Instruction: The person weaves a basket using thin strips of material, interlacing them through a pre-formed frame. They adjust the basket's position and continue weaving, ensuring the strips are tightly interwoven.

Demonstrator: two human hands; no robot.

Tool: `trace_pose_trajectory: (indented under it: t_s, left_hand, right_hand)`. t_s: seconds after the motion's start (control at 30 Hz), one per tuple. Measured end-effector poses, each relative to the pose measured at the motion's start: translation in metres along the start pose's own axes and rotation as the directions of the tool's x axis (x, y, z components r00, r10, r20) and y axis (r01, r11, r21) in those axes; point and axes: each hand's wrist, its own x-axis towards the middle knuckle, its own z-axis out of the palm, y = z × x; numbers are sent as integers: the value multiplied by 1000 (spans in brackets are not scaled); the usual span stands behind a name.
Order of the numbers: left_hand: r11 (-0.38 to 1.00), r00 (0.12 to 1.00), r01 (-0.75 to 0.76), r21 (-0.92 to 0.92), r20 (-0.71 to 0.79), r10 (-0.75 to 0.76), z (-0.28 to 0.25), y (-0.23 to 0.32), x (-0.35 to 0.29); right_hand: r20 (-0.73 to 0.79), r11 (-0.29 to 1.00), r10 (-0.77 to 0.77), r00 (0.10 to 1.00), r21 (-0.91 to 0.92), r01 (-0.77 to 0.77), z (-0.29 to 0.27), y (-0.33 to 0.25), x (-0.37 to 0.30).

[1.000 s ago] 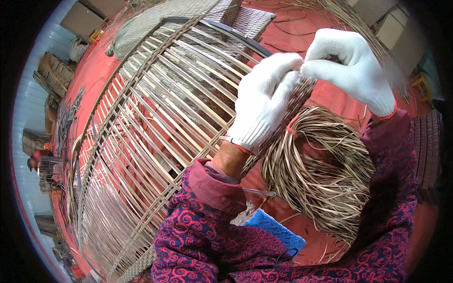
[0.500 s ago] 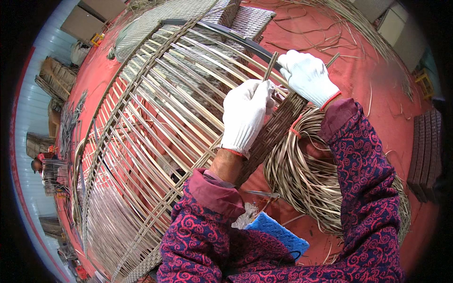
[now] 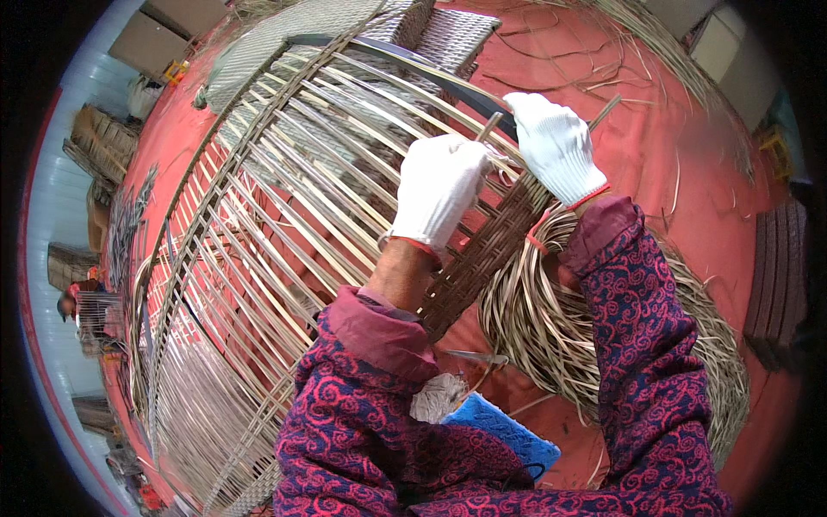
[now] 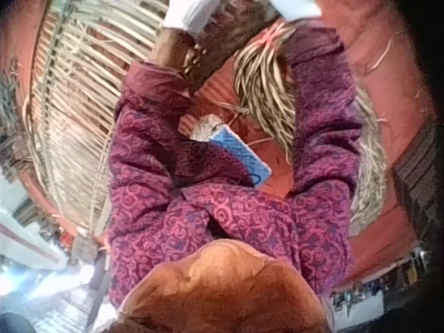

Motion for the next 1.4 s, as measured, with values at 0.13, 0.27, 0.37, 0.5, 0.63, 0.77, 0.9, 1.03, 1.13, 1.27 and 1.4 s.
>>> trace_pose_trajectory:
  t_s: [0.13, 0.27, 0.37, 0.5, 0.63, 0.77, 0.9, 1.03, 1.13, 1.27, 1.4]
  left_hand:
    - [987, 1000, -10, 162, 31, 5, 3, -3, 5]
    - [947, 999, 31, 320, 5, -34, 12, 0, 8]
    - [786, 976, -178, 592, 5, 217, 18, 5, 4]
    - [615, 937, -238, 752, 12, 348, 27, 11, 7]
    - [821, 972, -126, 557, -97, 215, 30, 6, 17]
    - [897, 992, -7, 442, -111, 62, 33, -2, 19]
    - [944, 990, 6, 331, -132, 40, 33, -4, 15]
    - [980, 981, -22, 198, -185, 60, 31, -2, 0]
    - [894, 913, -338, 294, -126, 387, 22, 0, -42]
    - [753, 917, -398, 525, 206, 342, -30, -3, -143]
    - [674, 980, -196, 712, 170, 105, -97, -1, -241]
  right_hand:
    - [-112, 997, -55, 992, 53, 62, 8, 4, -3]
    - [-163, 993, -58, 985, 96, 74, 13, 3, -7]
    - [-115, 975, 30, 993, 221, -4, 10, 1, -9]
    - [146, 784, 194, 970, 571, -243, 3, 5, -7]
    - [316, 441, 312, 896, 787, -431, 5, 15, 2]
    - [357, 331, 206, 911, 851, -408, 9, 25, 5]
    - [385, 232, 202, 901, 875, -426, 14, 26, 10]
    - [246, 290, 365, 898, 886, -361, 25, 31, 7]
    - [269, 33, 647, 714, 925, -378, 40, 44, -2]
    - [210, 12, 838, 503, 916, -402, 64, 50, -16]
    - [216, -3, 767, 604, 943, -333, 52, 56, -6]
